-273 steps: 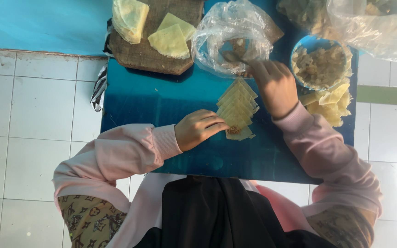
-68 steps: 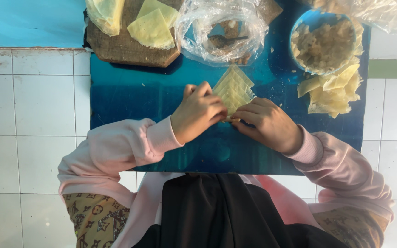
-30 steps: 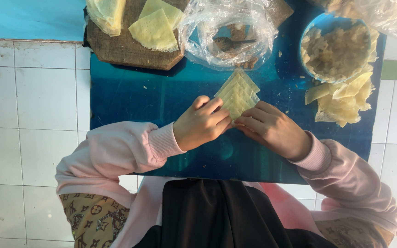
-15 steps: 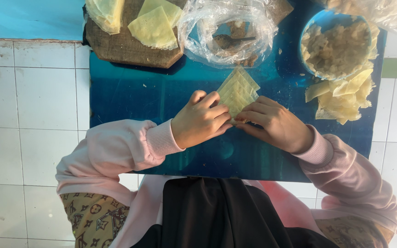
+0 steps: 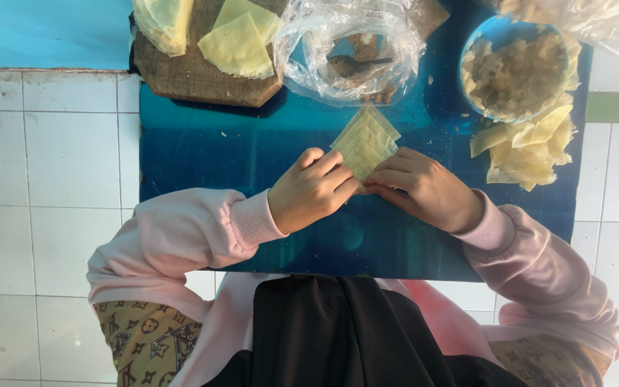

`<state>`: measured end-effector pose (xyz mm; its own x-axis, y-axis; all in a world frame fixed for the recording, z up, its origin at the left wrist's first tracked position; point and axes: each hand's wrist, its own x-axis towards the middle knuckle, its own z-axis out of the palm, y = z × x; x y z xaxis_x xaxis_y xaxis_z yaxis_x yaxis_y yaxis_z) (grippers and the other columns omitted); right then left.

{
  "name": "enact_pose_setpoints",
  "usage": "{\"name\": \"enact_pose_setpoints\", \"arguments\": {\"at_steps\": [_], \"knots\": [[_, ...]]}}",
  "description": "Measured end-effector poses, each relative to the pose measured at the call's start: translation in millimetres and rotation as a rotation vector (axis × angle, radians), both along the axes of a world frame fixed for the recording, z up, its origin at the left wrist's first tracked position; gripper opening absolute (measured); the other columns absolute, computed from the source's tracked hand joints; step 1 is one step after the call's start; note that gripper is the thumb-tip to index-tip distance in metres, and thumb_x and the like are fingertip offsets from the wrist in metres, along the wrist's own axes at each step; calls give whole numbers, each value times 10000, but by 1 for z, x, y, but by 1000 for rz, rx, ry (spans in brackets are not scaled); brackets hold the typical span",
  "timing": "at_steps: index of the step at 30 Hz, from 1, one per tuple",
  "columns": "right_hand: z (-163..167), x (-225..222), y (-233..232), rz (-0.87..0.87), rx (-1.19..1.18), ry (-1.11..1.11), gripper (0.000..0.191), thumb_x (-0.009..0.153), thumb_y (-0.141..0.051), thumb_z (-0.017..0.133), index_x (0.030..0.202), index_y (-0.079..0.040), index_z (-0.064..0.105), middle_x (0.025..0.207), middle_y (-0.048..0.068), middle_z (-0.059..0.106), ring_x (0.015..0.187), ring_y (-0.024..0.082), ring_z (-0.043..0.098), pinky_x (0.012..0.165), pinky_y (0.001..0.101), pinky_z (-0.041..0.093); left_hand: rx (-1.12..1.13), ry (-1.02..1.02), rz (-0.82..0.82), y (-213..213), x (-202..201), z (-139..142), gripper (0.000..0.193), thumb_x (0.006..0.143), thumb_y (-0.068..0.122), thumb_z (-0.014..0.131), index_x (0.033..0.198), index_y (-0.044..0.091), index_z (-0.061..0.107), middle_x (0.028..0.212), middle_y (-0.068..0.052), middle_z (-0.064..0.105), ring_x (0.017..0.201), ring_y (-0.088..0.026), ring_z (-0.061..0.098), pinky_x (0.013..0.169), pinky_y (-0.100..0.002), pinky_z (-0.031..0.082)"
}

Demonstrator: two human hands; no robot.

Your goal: The person folds thin square pastry wrappers into layered triangles and stacks them on the table. They then spoon a brown filling from a bowl onto a wrapper and fold the wrapper over the filling to form a filled parcel, repeating with more wrappers.

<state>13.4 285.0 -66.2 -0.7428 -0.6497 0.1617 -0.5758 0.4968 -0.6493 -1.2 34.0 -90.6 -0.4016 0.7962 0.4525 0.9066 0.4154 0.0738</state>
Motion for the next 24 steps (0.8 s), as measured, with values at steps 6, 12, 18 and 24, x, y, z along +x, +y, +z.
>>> {"name": "enact_pose_setpoints", "arguments": {"at_steps": [6,12,18,24], "knots": [[7,5,4,0,-17,23,179,853,-117,764,1022,-59,758,986,59,747,912,260,658,798,380,537,6,-27,13,7,4,0,209,956,314,799,919,152,672,905,41,608,1000,-162,567,896,-351,379],[11,16,-4,-1,25,173,202,859,-168,797,988,-41,707,951,77,716,893,276,653,790,395,533,41,-125,19,6,5,-4,168,899,301,797,935,167,703,912,30,626,1060,-182,564,900,-376,359],[15,16,0,42,61,40,312,822,-125,783,1102,-35,681,1016,97,691,960,305,636,845,409,517,46,-175,18,4,5,-5,149,909,300,803,933,175,725,906,54,636,1027,-176,554,903,-381,354],[28,14,7,62,32,-33,426,796,-123,792,1188,-16,662,1087,121,679,982,314,630,859,424,499,77,-254,23,2,3,-4,164,898,324,813,922,177,746,915,58,647,1004,-173,550,889,-389,341]]}}
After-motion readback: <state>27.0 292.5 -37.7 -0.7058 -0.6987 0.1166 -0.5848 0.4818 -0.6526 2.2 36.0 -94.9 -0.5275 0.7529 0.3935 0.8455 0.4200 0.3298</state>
